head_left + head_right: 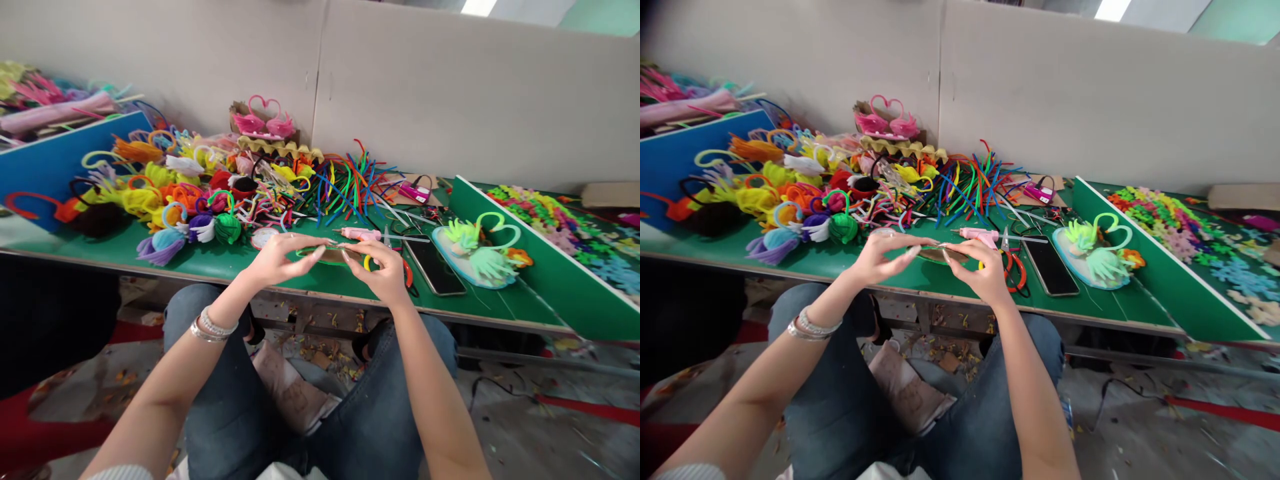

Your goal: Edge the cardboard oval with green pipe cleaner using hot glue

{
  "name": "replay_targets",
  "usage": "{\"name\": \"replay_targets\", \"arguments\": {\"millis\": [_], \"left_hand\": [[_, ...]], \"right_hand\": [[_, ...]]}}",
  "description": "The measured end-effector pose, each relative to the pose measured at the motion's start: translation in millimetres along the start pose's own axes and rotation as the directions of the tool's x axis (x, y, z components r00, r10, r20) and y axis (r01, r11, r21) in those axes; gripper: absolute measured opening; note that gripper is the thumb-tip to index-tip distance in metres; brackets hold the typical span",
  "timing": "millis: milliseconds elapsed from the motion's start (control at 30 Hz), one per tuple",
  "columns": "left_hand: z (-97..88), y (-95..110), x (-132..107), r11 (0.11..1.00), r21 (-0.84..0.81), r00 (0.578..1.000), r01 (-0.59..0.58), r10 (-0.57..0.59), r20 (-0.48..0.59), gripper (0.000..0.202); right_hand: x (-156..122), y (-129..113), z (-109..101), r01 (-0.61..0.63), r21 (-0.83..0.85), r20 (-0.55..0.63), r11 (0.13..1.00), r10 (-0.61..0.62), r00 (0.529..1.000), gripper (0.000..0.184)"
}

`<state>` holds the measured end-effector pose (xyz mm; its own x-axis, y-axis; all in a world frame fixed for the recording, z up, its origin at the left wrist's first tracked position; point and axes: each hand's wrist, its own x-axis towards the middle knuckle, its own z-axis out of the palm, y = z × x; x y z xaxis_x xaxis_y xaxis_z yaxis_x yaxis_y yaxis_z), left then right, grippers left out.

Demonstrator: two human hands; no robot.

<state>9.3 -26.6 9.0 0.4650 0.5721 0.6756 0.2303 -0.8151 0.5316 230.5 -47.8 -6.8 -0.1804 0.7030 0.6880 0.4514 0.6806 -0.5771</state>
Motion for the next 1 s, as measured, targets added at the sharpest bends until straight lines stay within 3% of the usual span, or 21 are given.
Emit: {"name": "replay_targets", "arguments": {"millis": [67, 167, 300, 400, 500, 567, 633, 733, 800, 900, 1000], "left_hand": [[0.5, 1, 2, 0.99, -0.074, 0.982, 0.122, -0.131, -0.133, 0.03], [1.2, -2, 5, 0.945, -0.259, 0.892, 0.201, -0.285, -0.35, 0.036], [-2.4, -14, 11, 0.884, -0.438, 0.709, 0.162, -0.413, -0.572, 0.032], [-12.9, -23, 13, 0.852, -0.51, 0.569, 0.121, -0.481, -0.667, 0.031], [-32.7, -27, 13, 0.838, -0.542, 0.473, 0.06, -0.502, -0.724, 0.033], [-48.7, -24, 11, 0.801, -0.598, 0.442, -0.041, -0.522, -0.729, 0.034], [-62.8, -20, 9, 0.707, -0.699, 0.488, -0.109, -0.575, -0.657, 0.041], [-72.6, -13, 9, 0.509, -0.86, 0.636, -0.028, -0.655, -0.409, 0.036], [-69.3, -10, 10, 0.433, -0.9, 0.724, 0.054, -0.637, -0.263, 0.026], [-54.0, -5, 12, 0.513, -0.833, 0.81, 0.206, -0.567, -0.148, 0.019], [-36.7, -3, 12, 0.649, -0.643, 0.831, 0.407, -0.556, -0.036, 0.026]], "right_hand": [[0, 3, -1, -0.016, 0.009, -0.036, 1.0, 0.016, 0.999, 0.021], [0, 8, 0, -0.027, 0.087, -0.063, 0.996, 0.033, 0.997, 0.021], [-1, 12, 2, -0.052, 0.156, -0.089, 0.986, 0.066, 0.994, 0.021], [-1, 14, 3, -0.073, 0.169, -0.105, 0.983, 0.091, 0.99, 0.021], [-1, 16, 4, -0.081, 0.176, -0.106, 0.981, 0.1, 0.989, 0.021], [-1, 17, 4, -0.074, 0.184, -0.109, 0.98, 0.095, 0.989, 0.02], [-1, 18, 5, -0.067, 0.195, -0.115, 0.979, 0.091, 0.989, 0.021], [-2, 19, 5, -0.081, 0.2, -0.117, 0.976, 0.106, 0.988, 0.02], [-2, 19, 5, -0.093, 0.202, -0.123, 0.975, 0.12, 0.985, 0.019], [-1, 19, 5, -0.086, 0.207, -0.138, 0.975, 0.116, 0.984, 0.019], [0, 19, 6, -0.081, 0.182, -0.176, 0.98, 0.113, 0.978, 0.018]]}}
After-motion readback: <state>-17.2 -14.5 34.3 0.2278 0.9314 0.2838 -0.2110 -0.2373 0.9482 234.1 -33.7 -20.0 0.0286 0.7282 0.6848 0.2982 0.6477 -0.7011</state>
